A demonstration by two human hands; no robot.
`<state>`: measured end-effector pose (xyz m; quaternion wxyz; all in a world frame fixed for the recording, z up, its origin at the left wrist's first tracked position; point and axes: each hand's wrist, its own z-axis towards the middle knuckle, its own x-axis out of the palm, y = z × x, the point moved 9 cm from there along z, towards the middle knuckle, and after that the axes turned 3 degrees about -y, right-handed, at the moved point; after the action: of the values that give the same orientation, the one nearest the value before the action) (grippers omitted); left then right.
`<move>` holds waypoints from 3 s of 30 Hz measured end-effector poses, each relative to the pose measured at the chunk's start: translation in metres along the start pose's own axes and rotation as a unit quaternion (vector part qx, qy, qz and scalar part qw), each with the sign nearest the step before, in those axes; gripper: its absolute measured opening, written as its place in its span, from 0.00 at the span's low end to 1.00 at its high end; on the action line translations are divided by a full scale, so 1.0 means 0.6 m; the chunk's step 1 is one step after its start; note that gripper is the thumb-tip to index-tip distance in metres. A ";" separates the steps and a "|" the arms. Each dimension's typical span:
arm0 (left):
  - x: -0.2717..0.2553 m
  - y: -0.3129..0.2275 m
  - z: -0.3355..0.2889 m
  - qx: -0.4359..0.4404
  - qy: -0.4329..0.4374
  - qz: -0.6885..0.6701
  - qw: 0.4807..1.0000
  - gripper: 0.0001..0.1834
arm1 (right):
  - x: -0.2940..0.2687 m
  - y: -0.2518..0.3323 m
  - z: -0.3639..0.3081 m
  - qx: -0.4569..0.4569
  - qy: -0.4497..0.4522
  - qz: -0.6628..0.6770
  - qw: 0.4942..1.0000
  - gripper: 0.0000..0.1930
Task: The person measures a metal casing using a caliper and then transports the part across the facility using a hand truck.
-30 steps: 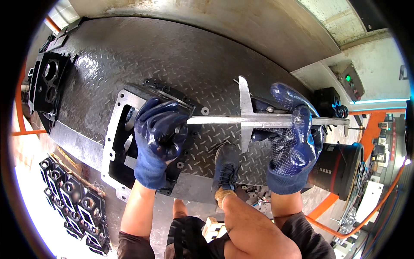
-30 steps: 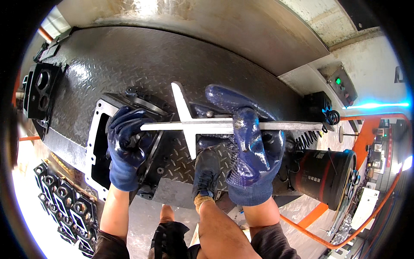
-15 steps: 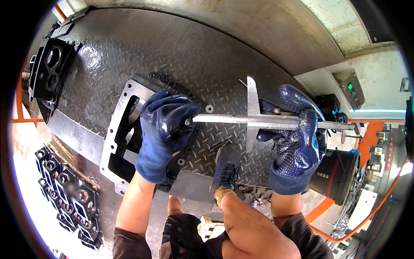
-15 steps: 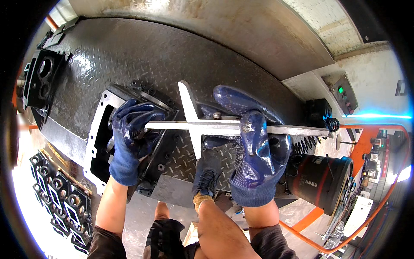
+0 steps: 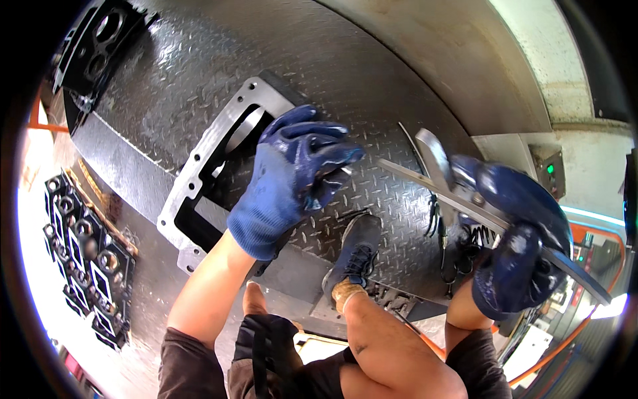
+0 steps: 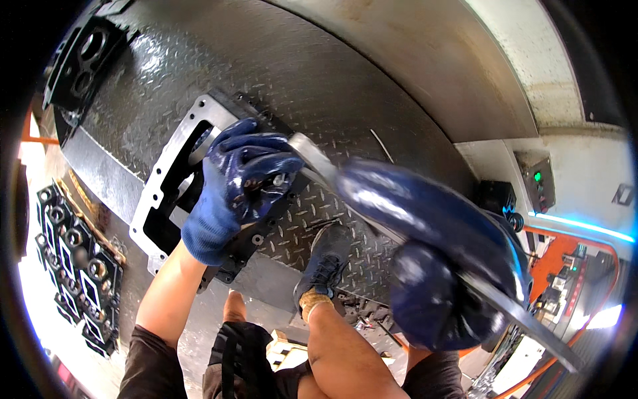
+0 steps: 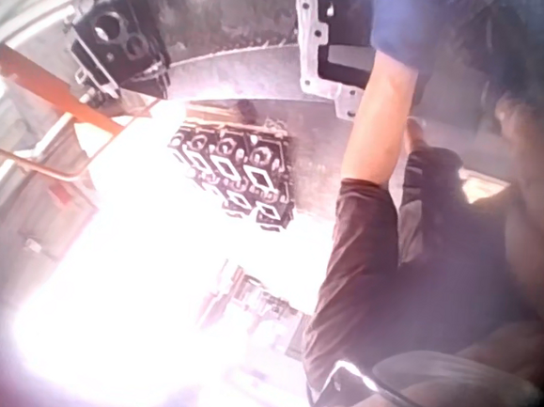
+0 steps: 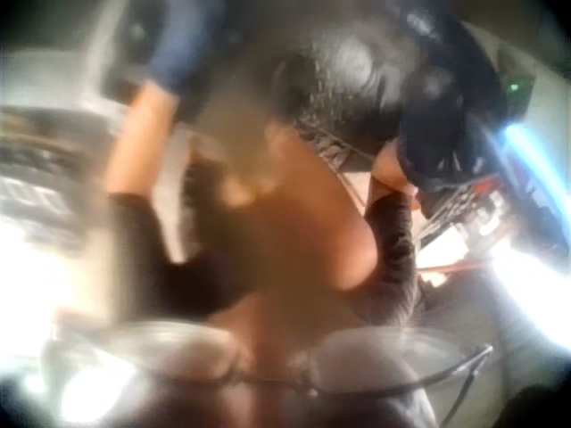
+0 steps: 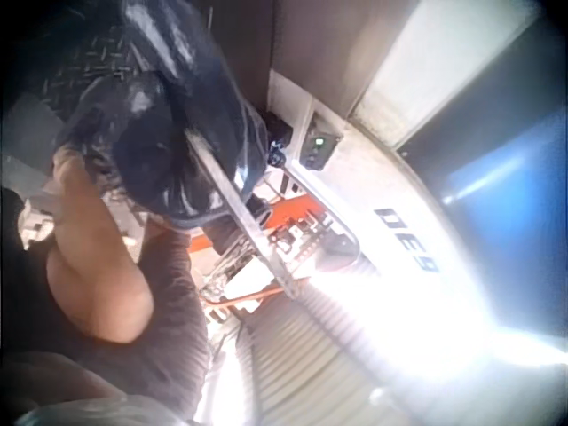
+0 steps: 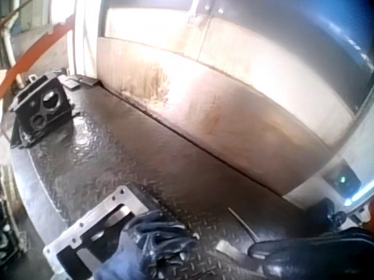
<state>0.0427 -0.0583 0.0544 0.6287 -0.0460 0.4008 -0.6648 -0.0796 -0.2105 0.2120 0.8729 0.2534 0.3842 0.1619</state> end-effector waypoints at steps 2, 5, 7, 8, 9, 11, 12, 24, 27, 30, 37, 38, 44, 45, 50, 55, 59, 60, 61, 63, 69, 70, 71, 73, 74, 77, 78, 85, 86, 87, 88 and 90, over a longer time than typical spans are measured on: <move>0.000 0.004 -0.011 -0.004 -0.008 0.000 1.000 0.19 | 0.024 0.021 -0.008 0.050 0.027 -0.064 0.996 0.23; -0.005 0.006 -0.019 -0.004 -0.010 0.009 1.000 0.21 | 0.104 0.044 0.011 0.007 0.148 0.072 0.986 0.23; 0.003 0.006 -0.016 0.011 0.010 0.010 1.000 0.24 | 0.130 0.056 0.009 -0.020 0.201 0.052 0.978 0.21; 0.009 0.013 -0.022 0.010 0.011 -0.003 1.000 0.27 | 0.137 0.061 0.007 -0.027 0.221 0.017 0.975 0.19; 0.006 0.012 -0.022 0.011 0.006 -0.005 1.000 0.27 | 0.141 0.052 0.006 -0.026 0.234 0.007 0.972 0.18; -0.005 0.007 -0.014 0.014 -0.004 -0.010 1.000 0.27 | 0.147 0.040 0.009 -0.030 0.258 -0.010 0.966 0.15; -0.001 0.007 -0.019 0.025 0.026 0.005 0.999 0.20 | 0.155 0.038 0.009 -0.035 0.271 -0.011 0.962 0.13; -0.014 0.012 -0.018 0.054 -0.011 -0.021 0.998 0.26 | 0.190 0.039 0.010 -0.016 0.340 0.102 0.935 0.11; -0.008 0.021 -0.024 0.050 -0.028 -0.041 0.998 0.25 | 0.194 0.027 0.006 0.000 0.368 0.108 0.924 0.11; -0.010 0.023 -0.028 0.019 -0.025 -0.023 0.999 0.20 | 0.201 0.054 0.011 -0.056 0.390 0.047 0.918 0.11; -0.008 0.019 -0.033 0.017 -0.029 0.000 0.999 0.18 | 0.196 0.051 0.006 -0.049 0.390 0.066 0.917 0.10; -0.005 0.022 -0.036 0.013 -0.032 0.001 0.999 0.17 | 0.196 0.052 0.006 -0.047 0.392 0.067 0.916 0.10; 0.006 0.037 -0.031 -0.026 -0.001 -0.045 0.999 0.20 | 0.194 0.048 0.006 -0.043 0.395 0.064 0.915 0.10; -0.001 0.025 -0.026 0.003 0.010 -0.021 1.000 0.21 | 0.196 0.049 0.005 -0.042 0.396 0.066 0.915 0.09; -0.007 0.023 -0.030 0.012 -0.007 -0.030 0.999 0.23 | 0.201 0.052 0.003 -0.043 0.400 0.075 0.913 0.09; 0.000 0.026 -0.031 0.002 -0.001 -0.038 0.999 0.23 | 0.197 0.049 0.004 -0.040 0.402 0.072 0.912 0.09; -0.004 0.019 -0.032 0.022 -0.004 -0.019 1.000 0.22 | 0.185 0.043 0.007 -0.036 0.393 0.069 0.916 0.09; -0.002 0.022 -0.035 0.019 0.010 -0.013 1.000 0.22 | 0.184 0.045 0.007 -0.035 0.392 0.070 0.916 0.09; 0.000 0.023 -0.037 0.015 0.024 -0.006 1.000 0.21 | 0.184 0.046 0.008 -0.034 0.392 0.070 0.917 0.09; -0.006 0.018 -0.038 0.015 0.013 0.018 1.000 0.22 | 0.185 0.049 0.006 -0.030 0.390 0.066 0.918 0.09; -0.021 0.010 -0.037 0.040 -0.077 0.009 0.996 0.20 | 0.189 0.054 0.001 -0.012 0.382 0.041 0.923 0.09; -0.021 0.010 -0.035 0.045 -0.076 0.004 0.996 0.19 | 0.187 0.055 0.001 -0.006 0.379 0.035 0.925 0.09; -0.021 0.010 -0.032 0.051 -0.076 -0.002 0.996 0.19 | 0.183 0.055 0.004 -0.004 0.372 0.032 0.928 0.09; -0.017 0.012 -0.034 0.050 -0.071 -0.002 0.996 0.17 | 0.178 0.031 -0.001 -0.011 0.340 0.036 0.940 0.08; -0.014 0.014 -0.036 0.046 -0.067 0.003 0.997 0.16 | 0.173 0.012 -0.005 -0.022 0.315 0.043 0.948 0.08; -0.004 0.022 -0.040 0.021 -0.044 -0.006 0.999 0.20 | 0.172 0.005 -0.007 -0.013 0.297 0.042 0.954 0.08; 0.001 0.027 -0.040 0.012 -0.034 -0.012 0.999 0.22 | 0.176 0.013 -0.007 -0.002 0.299 0.039 0.954 0.08; 0.003 0.033 -0.046 0.013 -0.033 -0.013 0.999 0.24 | 0.186 0.043 -0.014 0.062 0.322 0.083 0.941 0.08; -0.001 0.032 -0.046 0.003 -0.036 -0.011 0.999 0.24 | 0.185 0.042 -0.015 0.062 0.323 0.093 0.940 0.08; -0.004 0.032 -0.045 -0.007 -0.038 -0.009 0.999 0.24 | 0.182 0.039 -0.015 0.064 0.323 0.081 0.941 0.07; -0.004 0.032 -0.044 -0.007 -0.036 -0.016 0.999 0.24 | 0.173 0.031 -0.014 0.064 0.310 0.077 0.946 0.07; -0.003 0.033 -0.044 -0.008 -0.033 -0.027 0.999 0.24 | 0.152 0.007 -0.012 0.063 0.269 0.078 0.958 0.08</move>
<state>0.0437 -0.0418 0.0257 0.6229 -0.0833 0.3836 -0.6766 -0.0259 -0.1612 0.1569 0.7041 0.2839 0.5934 0.2675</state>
